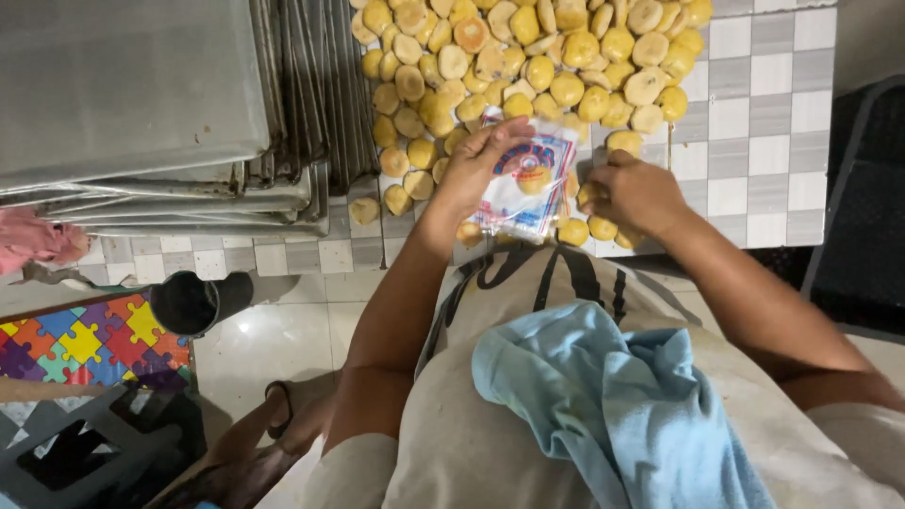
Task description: Packing small round pastries into individual plastic bags from a large pile on a table.
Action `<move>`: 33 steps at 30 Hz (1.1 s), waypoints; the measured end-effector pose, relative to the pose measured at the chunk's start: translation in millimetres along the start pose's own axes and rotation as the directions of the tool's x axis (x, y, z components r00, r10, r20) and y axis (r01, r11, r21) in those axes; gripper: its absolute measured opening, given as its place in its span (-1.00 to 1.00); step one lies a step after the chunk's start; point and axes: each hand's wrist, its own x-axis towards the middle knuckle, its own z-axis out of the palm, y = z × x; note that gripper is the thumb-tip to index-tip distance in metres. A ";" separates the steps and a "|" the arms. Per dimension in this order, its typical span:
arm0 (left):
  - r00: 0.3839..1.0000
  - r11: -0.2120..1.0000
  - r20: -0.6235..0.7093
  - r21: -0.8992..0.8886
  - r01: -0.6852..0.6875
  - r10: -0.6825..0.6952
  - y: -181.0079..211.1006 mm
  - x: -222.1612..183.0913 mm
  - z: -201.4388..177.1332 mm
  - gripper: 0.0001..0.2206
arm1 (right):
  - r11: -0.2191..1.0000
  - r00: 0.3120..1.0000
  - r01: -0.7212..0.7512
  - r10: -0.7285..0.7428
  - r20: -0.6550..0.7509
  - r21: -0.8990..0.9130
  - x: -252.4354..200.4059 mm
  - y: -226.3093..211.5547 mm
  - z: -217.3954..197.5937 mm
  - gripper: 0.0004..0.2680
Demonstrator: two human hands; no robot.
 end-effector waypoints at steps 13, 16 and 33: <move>0.995 0.998 0.079 -0.009 -0.058 0.059 3.7 3.2 -1.3 -0.76 | 0.810 0.887 0.452 -0.364 -0.283 0.374 42.9 -40.1 -119.8 -0.80; 0.999 0.994 -0.044 0.110 0.017 -0.012 15.3 -0.9 4.2 -0.63 | 0.891 0.963 0.219 -0.263 0.059 0.399 52.9 -65.0 -115.8 -0.85; 0.981 0.996 0.171 0.001 0.092 -0.091 17.5 2.6 -12.8 -0.54 | 0.913 0.966 -0.032 -0.076 -0.246 -0.407 23.1 57.0 9.6 -0.64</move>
